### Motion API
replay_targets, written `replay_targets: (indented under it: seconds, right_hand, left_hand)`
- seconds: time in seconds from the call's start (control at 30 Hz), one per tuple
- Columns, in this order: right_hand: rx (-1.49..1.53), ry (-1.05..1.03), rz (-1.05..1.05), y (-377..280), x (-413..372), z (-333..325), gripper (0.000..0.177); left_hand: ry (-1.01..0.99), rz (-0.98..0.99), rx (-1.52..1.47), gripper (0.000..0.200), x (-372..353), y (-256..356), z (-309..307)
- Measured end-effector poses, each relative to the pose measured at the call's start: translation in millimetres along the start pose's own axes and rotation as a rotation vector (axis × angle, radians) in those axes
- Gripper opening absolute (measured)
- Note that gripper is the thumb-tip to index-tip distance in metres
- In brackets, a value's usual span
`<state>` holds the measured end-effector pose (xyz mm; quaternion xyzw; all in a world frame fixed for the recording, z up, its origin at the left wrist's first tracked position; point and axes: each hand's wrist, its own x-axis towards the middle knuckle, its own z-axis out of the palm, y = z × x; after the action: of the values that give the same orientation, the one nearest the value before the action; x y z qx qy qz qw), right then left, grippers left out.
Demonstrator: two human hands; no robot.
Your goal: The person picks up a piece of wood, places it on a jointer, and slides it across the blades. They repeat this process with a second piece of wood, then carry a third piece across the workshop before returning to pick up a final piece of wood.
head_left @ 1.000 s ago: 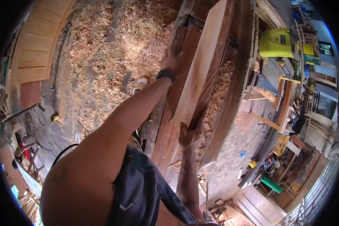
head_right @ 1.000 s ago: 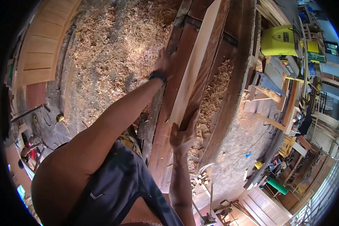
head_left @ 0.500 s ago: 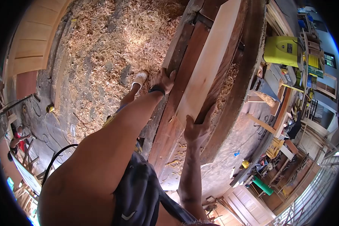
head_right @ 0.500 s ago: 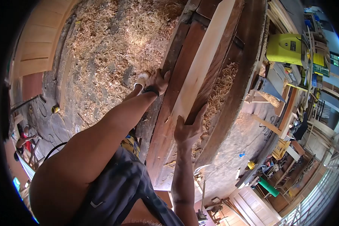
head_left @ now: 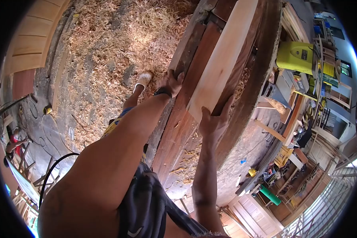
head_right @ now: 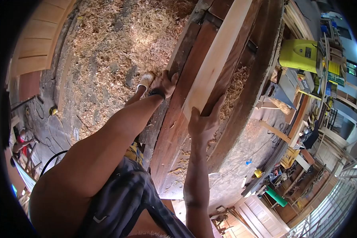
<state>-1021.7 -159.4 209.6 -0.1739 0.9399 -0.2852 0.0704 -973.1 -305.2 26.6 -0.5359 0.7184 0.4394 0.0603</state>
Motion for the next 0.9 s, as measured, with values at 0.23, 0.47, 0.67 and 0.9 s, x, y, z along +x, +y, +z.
replay_targets:
  seconds: [0.23,0.47,0.67,0.9]
  right_hand:
    - [-0.008,0.003,-0.008,-7,27,3,0.099]
    - [-0.079,0.018,-0.034,-11,51,7,0.101]
    - [-0.096,0.081,-0.121,-6,72,16,0.101]
    - [-0.021,0.026,-0.025,-16,94,17,0.102]
  left_hand:
    - [-0.007,0.011,0.013,0.063,3,0,1]
    - [-0.025,0.021,0.003,0.061,2,0,-1]
    - [0.009,0.013,-0.011,0.061,1,0,1]
    - [-0.023,0.003,0.011,0.063,3,0,1]
